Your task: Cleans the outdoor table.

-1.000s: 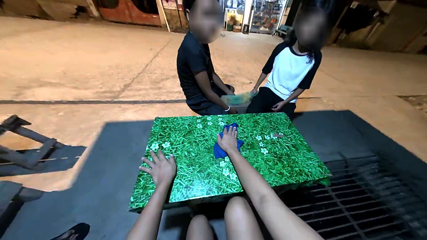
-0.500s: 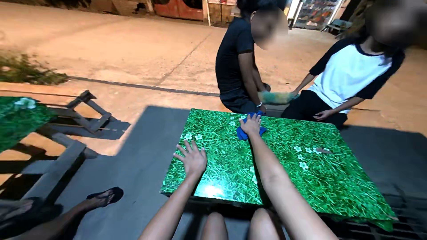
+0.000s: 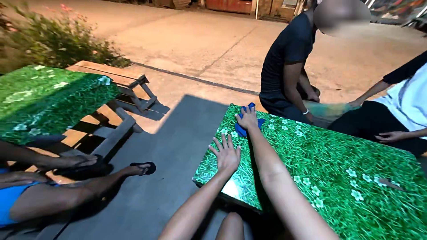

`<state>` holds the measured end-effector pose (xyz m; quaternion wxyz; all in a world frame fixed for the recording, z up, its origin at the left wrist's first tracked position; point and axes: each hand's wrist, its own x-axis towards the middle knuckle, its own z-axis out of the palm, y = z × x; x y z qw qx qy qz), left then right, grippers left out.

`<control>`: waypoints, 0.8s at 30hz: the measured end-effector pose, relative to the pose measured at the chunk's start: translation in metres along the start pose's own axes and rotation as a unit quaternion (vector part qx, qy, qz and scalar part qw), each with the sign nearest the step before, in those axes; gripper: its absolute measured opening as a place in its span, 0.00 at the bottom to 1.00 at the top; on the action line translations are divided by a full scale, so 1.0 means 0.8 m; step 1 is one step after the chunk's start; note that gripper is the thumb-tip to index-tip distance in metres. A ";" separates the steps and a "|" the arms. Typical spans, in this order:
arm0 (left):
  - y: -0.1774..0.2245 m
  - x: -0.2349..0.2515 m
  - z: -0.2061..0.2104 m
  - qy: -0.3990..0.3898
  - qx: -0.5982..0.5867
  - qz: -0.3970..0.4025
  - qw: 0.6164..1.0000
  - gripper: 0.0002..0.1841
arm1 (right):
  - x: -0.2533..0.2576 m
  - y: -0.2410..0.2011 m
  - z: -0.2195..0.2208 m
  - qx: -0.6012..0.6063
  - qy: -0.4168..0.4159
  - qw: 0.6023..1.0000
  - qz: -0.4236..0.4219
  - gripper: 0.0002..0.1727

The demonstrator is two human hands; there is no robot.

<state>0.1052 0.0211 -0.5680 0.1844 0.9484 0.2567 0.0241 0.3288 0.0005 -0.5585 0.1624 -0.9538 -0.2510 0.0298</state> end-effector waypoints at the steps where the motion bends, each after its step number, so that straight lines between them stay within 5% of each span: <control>1: -0.001 -0.001 0.003 0.018 -0.021 0.001 1.000 0.41 | 0.000 -0.013 0.006 0.005 -0.005 1.000 -0.027 0.42; 9: -0.011 -0.001 0.021 0.151 -0.142 0.013 0.978 0.42 | -0.047 -0.067 0.032 -0.016 -0.038 0.976 -0.214 0.32; 18: -0.029 0.005 0.035 0.182 -0.179 0.068 0.965 0.45 | -0.205 -0.032 0.042 0.055 -0.016 0.979 -0.194 0.30; 24: -0.024 0.008 0.033 0.147 -0.107 0.077 0.980 0.44 | -0.306 0.071 0.006 -0.006 0.086 0.989 -0.124 0.25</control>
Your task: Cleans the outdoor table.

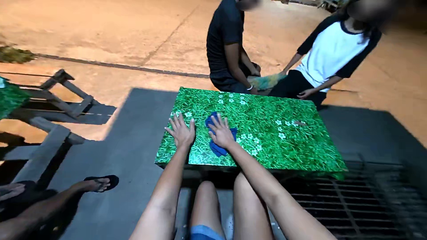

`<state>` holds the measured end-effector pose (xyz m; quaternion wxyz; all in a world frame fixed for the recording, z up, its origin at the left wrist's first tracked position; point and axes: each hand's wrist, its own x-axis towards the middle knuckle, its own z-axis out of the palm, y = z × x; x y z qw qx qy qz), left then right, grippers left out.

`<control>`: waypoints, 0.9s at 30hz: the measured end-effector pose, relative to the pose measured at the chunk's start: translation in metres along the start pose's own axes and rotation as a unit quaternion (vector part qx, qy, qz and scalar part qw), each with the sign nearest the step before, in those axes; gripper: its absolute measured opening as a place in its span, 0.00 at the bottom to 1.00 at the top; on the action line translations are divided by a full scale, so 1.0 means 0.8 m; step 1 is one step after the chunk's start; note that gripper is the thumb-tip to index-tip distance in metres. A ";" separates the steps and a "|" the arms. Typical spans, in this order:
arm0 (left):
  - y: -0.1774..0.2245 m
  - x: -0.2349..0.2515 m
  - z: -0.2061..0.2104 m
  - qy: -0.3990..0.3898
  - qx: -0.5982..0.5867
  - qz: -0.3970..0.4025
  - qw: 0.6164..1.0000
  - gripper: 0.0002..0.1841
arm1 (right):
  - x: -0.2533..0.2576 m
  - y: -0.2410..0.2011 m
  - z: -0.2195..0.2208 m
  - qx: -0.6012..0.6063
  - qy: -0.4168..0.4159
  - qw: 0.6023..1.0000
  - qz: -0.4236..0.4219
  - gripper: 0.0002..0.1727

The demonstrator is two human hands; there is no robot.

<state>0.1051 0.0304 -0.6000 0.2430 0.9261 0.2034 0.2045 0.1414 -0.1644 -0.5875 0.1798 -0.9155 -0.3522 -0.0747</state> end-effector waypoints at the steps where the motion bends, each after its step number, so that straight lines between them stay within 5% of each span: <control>1: 0.001 -0.001 0.001 -0.016 0.036 0.010 0.999 0.43 | -0.018 0.021 -0.010 -0.021 0.015 0.999 0.026 0.24; 5: 0.008 -0.002 -0.002 -0.062 0.107 0.055 0.991 0.37 | -0.089 0.090 -0.045 -0.036 0.020 0.995 0.092 0.25; 9: 0.011 0.001 -0.001 -0.097 0.101 0.063 0.988 0.36 | -0.107 0.093 -0.055 -0.033 -0.021 0.990 0.136 0.29; 21: 0.014 0.007 0.000 -0.108 0.115 0.048 0.986 0.36 | 0.082 0.162 -0.031 -0.033 0.002 0.981 0.190 0.30; 27: 0.006 0.014 0.005 -0.102 0.115 0.052 0.987 0.35 | 0.086 0.162 -0.033 -0.025 -0.017 0.979 0.202 0.31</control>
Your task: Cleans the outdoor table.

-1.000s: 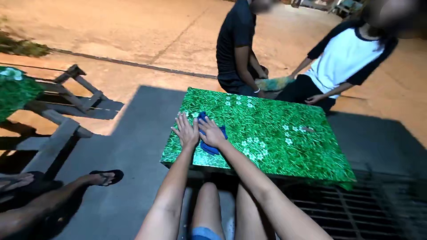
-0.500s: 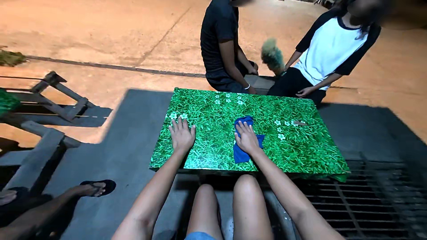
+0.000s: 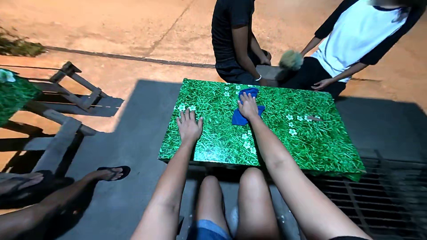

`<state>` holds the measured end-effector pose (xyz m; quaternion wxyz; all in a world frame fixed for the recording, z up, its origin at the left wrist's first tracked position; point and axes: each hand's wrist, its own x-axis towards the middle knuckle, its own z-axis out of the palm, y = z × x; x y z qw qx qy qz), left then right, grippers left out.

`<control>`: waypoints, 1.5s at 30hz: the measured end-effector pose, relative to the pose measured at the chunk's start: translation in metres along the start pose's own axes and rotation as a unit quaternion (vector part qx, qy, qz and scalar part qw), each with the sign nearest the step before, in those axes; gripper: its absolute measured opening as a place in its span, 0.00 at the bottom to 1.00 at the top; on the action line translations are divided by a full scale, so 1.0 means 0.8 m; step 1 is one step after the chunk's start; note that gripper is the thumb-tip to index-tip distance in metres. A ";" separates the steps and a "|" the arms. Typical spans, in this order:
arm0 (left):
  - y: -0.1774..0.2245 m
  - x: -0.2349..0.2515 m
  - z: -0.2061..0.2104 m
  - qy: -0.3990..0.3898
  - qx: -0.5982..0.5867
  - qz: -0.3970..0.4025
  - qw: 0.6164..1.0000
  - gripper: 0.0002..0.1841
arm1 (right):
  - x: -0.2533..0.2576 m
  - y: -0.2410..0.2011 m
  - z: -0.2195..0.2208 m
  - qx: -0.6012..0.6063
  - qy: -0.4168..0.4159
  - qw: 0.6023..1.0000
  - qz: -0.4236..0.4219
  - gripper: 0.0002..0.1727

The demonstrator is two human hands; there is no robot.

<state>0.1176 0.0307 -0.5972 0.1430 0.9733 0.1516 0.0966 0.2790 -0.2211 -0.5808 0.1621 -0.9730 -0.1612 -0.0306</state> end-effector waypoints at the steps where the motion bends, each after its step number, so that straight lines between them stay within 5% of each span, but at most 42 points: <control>1: 0.000 0.000 0.000 0.002 -0.004 0.001 1.000 0.35 | -0.013 0.001 0.000 0.006 0.002 1.000 -0.002 0.30; 8: 0.000 -0.004 0.000 0.026 -0.034 0.024 0.999 0.34 | -0.209 0.021 -0.010 0.030 0.047 0.998 -0.027 0.27; 13: 0.003 -0.012 -0.006 0.022 -0.034 0.032 0.999 0.35 | -0.341 0.048 -0.035 0.062 0.041 0.994 0.080 0.27; 17: 0.005 -0.011 -0.005 0.020 -0.026 0.030 0.999 0.35 | -0.327 0.051 -0.041 0.052 0.029 0.991 0.119 0.27; 26: 0.003 -0.008 -0.006 0.028 -0.016 0.030 0.999 0.35 | -0.104 0.119 -0.036 -0.014 0.056 0.988 0.145 0.31; 31: 0.005 -0.005 -0.008 0.020 -0.018 0.016 1.000 0.34 | -0.054 0.134 -0.047 -0.008 0.034 0.989 0.142 0.33; 35: 0.002 -0.005 -0.007 0.024 -0.022 0.018 0.999 0.34 | -0.102 0.128 -0.045 0.007 0.043 0.991 0.123 0.32; 40: 0.003 -0.009 -0.010 0.024 -0.027 0.027 0.999 0.34 | -0.248 0.110 -0.045 0.038 0.088 0.988 0.121 0.29; 45: 0.005 -0.012 -0.013 0.033 -0.034 0.036 0.998 0.33 | -0.341 0.174 -0.066 0.028 0.098 0.983 0.152 0.28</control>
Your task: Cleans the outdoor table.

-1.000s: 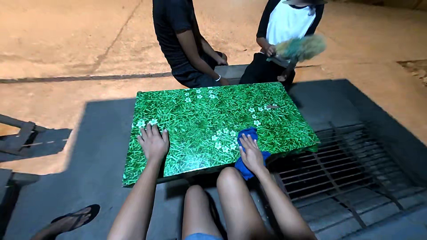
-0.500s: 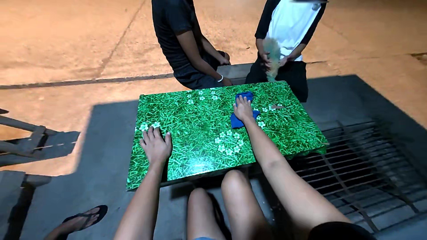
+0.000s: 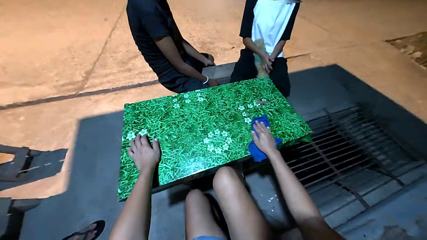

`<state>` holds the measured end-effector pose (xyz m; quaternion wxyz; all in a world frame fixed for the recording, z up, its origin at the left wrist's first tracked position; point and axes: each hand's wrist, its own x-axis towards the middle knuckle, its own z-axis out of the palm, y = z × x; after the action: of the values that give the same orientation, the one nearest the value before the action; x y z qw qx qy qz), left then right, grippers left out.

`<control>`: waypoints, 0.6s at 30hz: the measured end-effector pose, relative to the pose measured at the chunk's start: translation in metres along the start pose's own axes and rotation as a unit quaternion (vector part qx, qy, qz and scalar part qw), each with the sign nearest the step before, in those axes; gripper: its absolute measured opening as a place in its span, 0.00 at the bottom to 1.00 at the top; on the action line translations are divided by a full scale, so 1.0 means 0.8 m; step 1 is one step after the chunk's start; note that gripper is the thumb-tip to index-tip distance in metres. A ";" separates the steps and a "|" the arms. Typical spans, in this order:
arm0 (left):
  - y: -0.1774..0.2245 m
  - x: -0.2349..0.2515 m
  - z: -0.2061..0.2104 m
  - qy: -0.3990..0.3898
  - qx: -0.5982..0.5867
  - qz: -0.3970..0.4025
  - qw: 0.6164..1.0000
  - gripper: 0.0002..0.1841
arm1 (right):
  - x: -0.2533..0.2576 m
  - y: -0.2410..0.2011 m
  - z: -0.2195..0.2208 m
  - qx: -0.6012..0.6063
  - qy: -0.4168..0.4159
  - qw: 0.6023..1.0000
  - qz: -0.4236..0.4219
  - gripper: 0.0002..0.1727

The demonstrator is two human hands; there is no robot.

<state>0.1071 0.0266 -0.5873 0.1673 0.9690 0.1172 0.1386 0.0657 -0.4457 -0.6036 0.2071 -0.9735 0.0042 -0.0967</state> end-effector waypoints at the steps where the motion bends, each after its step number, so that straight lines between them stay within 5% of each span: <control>1: 0.000 0.000 0.000 -0.002 0.001 -0.002 1.000 0.33 | 0.001 0.024 -0.007 -0.008 0.012 1.000 0.015 0.28; 8: 0.000 0.001 0.003 0.002 0.004 -0.007 1.000 0.33 | 0.048 0.181 -0.067 -0.059 0.040 0.981 0.181 0.33; 18: 0.000 -0.002 0.004 0.000 0.006 -0.005 1.000 0.33 | 0.066 0.187 -0.072 -0.092 0.068 0.954 0.277 0.34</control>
<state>0.1070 0.0252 -0.5906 0.1626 0.9694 0.1226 0.1372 0.1116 -0.6080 -0.6027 0.1343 -0.9402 0.2964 -0.1010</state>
